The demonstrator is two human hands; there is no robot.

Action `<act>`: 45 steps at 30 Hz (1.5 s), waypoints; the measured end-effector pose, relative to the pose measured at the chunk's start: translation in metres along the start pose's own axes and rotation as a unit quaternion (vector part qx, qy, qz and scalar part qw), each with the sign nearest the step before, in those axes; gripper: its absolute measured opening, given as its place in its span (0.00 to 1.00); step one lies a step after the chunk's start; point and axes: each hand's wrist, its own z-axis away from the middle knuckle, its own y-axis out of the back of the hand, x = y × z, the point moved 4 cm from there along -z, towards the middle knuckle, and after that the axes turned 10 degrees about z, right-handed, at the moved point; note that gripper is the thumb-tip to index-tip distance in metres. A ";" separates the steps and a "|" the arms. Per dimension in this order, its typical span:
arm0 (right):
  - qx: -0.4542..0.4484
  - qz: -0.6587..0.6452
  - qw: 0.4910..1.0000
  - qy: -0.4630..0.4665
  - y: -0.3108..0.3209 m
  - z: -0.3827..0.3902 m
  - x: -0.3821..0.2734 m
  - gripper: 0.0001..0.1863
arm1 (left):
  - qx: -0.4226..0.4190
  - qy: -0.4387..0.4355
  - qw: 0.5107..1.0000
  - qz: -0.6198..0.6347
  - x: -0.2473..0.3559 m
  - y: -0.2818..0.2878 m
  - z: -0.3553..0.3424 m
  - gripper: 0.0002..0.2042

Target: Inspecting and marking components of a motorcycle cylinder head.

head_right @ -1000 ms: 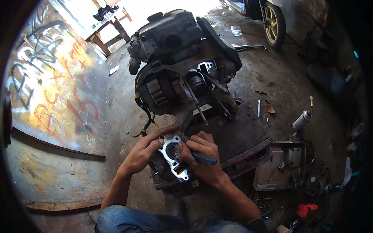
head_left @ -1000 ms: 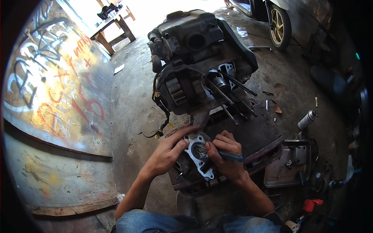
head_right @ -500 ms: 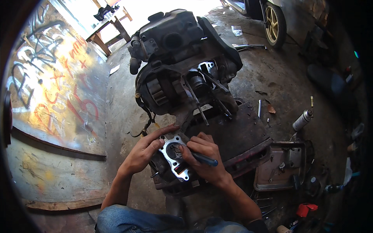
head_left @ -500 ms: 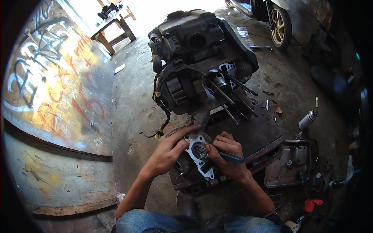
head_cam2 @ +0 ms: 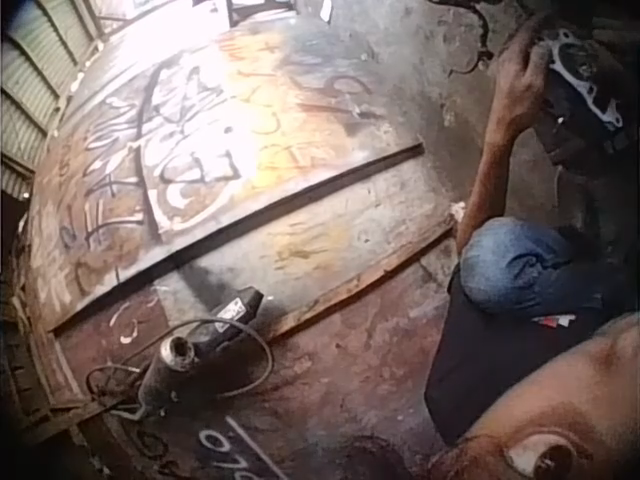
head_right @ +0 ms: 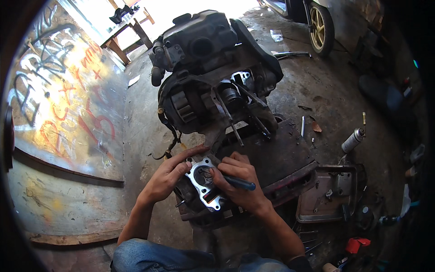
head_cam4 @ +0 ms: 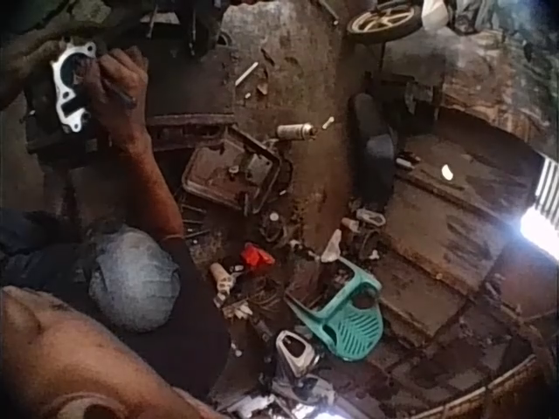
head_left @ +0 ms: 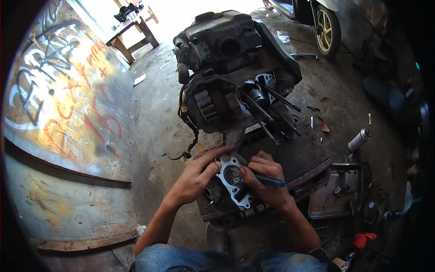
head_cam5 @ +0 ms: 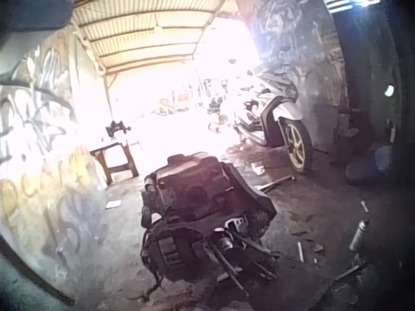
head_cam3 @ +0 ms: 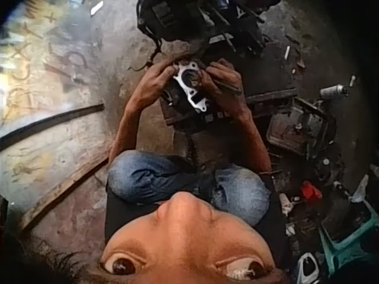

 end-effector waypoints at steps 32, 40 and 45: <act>0.162 -0.062 0.983 -0.058 0.040 0.026 0.026 0.07 | 0.001 -0.011 1.000 0.003 0.001 0.001 0.001 0.28; 0.171 -0.041 0.976 -0.130 0.043 0.030 0.030 0.23 | 0.000 -0.014 1.000 0.004 0.003 0.002 0.002 0.29; 0.164 -0.015 0.978 -0.124 0.046 0.035 0.037 0.27 | 0.005 -0.020 0.999 0.026 -0.001 0.000 0.001 0.30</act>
